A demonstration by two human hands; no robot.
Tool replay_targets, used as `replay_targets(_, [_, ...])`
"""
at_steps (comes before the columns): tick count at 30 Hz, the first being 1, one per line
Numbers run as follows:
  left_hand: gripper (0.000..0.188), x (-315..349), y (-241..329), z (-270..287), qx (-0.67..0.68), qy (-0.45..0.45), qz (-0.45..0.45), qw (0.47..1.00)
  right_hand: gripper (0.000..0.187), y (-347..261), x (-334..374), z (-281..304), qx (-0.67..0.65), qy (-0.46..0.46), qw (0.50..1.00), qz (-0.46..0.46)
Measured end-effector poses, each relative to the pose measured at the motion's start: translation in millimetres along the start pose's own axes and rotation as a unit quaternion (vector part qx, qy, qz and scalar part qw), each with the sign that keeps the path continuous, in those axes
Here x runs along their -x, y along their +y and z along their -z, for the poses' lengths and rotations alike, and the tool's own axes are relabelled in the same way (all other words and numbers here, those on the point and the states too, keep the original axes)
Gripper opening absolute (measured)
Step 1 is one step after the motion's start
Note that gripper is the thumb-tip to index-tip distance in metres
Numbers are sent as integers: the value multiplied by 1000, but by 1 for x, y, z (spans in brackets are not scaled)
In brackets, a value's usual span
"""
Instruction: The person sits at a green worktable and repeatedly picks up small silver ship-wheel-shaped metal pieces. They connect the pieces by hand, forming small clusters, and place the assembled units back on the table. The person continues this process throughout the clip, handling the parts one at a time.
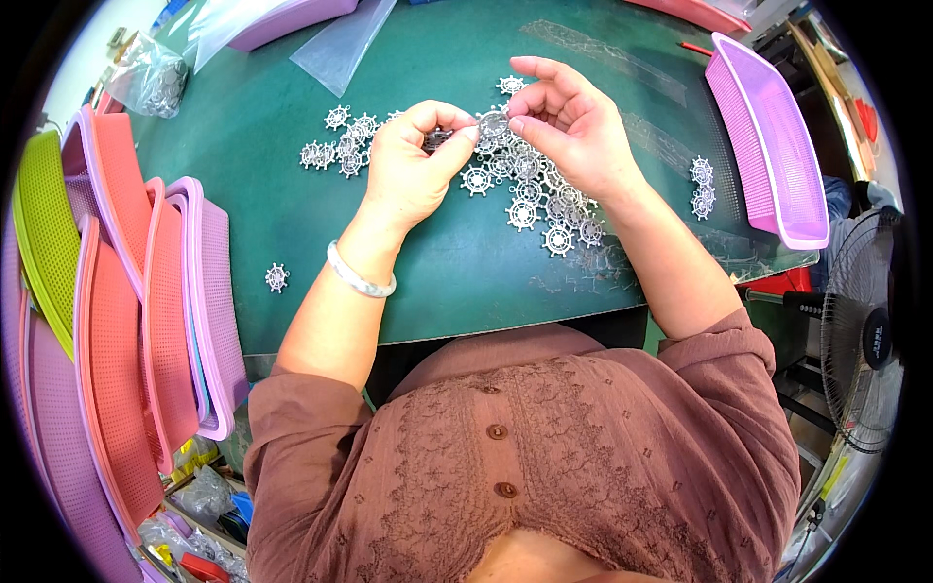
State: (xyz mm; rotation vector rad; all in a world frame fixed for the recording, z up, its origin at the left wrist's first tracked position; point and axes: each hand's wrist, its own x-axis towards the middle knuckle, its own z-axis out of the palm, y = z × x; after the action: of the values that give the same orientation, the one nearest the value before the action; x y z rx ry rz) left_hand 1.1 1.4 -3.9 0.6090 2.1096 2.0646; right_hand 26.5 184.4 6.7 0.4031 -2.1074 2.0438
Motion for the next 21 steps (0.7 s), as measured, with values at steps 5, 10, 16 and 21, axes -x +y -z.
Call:
replay_targets(5, [4,1,0,-1,-14,3,-18,1000,46,0,0,0,10,5,1000,8])
replay_targets(10, [9,2,6,-5,-20,13,-24,999,46,7,0,0,83,15,988,127])
replay_targets(16, [17,2,-1,-3,-14,-23,-42,999,46,2,2,-4,133,1,973,187])
replay_targets(21, [10,-3,-8,4,216,-47,96,971,44,1,3,-5,76,9,986,150])
